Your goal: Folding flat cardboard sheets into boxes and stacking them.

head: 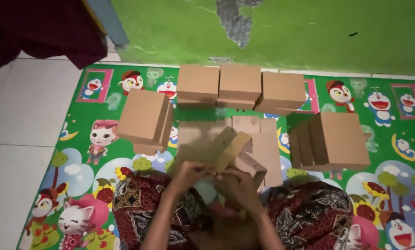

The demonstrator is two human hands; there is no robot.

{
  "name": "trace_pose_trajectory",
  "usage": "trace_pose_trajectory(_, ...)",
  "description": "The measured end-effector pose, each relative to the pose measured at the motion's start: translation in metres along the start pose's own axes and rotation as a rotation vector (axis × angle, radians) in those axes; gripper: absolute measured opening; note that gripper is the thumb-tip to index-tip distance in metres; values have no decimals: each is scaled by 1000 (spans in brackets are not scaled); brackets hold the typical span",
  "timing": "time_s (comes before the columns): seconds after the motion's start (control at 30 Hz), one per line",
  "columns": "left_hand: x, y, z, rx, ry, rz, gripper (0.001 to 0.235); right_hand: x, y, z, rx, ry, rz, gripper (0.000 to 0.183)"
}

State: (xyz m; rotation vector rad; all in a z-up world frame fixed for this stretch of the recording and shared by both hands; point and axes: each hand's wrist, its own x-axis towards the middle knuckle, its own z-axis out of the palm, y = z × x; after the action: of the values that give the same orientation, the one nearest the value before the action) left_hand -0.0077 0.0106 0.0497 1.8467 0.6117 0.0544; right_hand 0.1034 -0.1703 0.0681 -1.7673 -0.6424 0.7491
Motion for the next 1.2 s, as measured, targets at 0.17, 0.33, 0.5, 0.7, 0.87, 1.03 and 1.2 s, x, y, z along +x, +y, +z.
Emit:
trace_pose_trajectory(0.17, -2, -1, 6, 208, 70, 313, 18, -21, -25, -8, -106, -24, 77, 28)
trace_pose_trajectory(0.33, -6, 8, 2, 141, 166, 440, 19, -32, -32, -9, -123, -21, 43, 38)
trace_pose_trajectory(0.5, -14, 28, -5, 139, 236, 464, 26, -29, -29, -7, -113, 3, 34, 38)
trace_pose_trajectory(0.7, -15, 14, 28, -224, 300, 230, 24, -20, 5, 0, -18, 67, -142, 34)
trace_pose_trajectory(0.87, -16, -3, 53, -202, 447, 129, 28, 2, 29, 13, -33, 237, 70, 28)
trace_pose_trajectory(1.03, -20, 26, 49, -409, 423, 78, 42, 1, -14, 24, 153, 52, 8, 58)
trace_pose_trajectory(1.2, -10, 21, 59, -226, 480, 95, 62, 2, -21, 26, 210, -68, -95, 65)
